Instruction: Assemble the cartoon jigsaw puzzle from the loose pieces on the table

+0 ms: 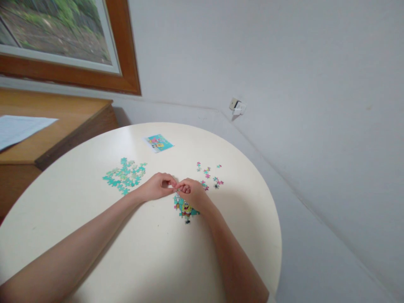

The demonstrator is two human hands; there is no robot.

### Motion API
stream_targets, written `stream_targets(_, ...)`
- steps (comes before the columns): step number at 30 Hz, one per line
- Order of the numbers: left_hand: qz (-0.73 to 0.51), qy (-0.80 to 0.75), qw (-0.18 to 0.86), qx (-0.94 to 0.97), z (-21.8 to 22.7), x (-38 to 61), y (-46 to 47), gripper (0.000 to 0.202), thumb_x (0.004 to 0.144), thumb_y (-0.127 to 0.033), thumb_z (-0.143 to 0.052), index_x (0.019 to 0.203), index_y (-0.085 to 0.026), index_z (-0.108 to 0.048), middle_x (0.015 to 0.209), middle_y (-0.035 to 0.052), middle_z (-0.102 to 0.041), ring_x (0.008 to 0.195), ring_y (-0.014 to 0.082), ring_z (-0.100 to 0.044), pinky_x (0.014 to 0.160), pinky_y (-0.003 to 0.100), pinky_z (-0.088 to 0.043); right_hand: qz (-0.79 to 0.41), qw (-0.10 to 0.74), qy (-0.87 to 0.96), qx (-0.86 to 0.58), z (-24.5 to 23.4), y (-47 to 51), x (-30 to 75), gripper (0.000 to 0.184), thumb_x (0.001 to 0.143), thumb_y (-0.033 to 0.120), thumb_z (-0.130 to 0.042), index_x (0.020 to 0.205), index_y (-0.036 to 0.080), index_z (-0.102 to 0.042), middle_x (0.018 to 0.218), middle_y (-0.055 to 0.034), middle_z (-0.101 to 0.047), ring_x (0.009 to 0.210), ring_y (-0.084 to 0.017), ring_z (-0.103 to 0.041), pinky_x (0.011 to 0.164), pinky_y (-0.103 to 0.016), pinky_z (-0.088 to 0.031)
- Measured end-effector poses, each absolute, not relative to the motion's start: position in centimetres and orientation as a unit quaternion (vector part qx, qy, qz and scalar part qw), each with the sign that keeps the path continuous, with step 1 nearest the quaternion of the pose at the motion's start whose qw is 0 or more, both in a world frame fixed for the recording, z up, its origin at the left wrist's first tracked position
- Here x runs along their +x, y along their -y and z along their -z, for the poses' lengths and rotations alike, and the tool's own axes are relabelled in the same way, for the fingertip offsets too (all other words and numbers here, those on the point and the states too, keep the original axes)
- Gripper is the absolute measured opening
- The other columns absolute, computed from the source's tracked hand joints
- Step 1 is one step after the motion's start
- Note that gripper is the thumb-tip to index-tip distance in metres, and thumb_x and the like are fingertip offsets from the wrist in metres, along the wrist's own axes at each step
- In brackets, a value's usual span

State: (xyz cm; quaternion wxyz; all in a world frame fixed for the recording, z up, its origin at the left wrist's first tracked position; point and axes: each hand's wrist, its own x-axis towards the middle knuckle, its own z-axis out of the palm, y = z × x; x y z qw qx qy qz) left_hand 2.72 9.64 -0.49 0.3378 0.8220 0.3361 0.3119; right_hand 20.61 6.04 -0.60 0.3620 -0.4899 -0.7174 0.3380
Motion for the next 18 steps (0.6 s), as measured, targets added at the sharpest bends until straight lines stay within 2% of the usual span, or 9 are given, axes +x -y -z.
stream_targets(8,-0.317,-0.343,0.342,0.815,0.43,2.80,-9.56,0.010,0.070,-0.015,-0.058,0.070,-0.013,-0.068,0.063,-0.0002,-0.062,0.059,0.0096,-0.051,0.056,0.019,-0.039,-0.358,0.356,0.703,-0.500,0.43,-5.96,20.49,0.017,0.064,0.014,-0.058,0.079,0.018,-0.065,0.062,0.0028,-0.056,0.055,-0.009,-0.048,0.053,-0.022,-0.039)
stream_targets(18,-0.321,-0.343,0.346,0.812,0.65,2.89,-9.63,0.011,0.071,-0.017,-0.058,0.068,-0.013,-0.068,0.063,0.0002,-0.063,0.060,0.0099,-0.052,0.056,0.019,-0.039,-0.373,0.361,0.695,-0.498,0.37,-5.86,20.38,0.016,0.066,0.016,-0.056,0.079,0.018,-0.064,0.059,0.0037,-0.053,0.053,-0.009,-0.045,0.051,-0.022,-0.037)
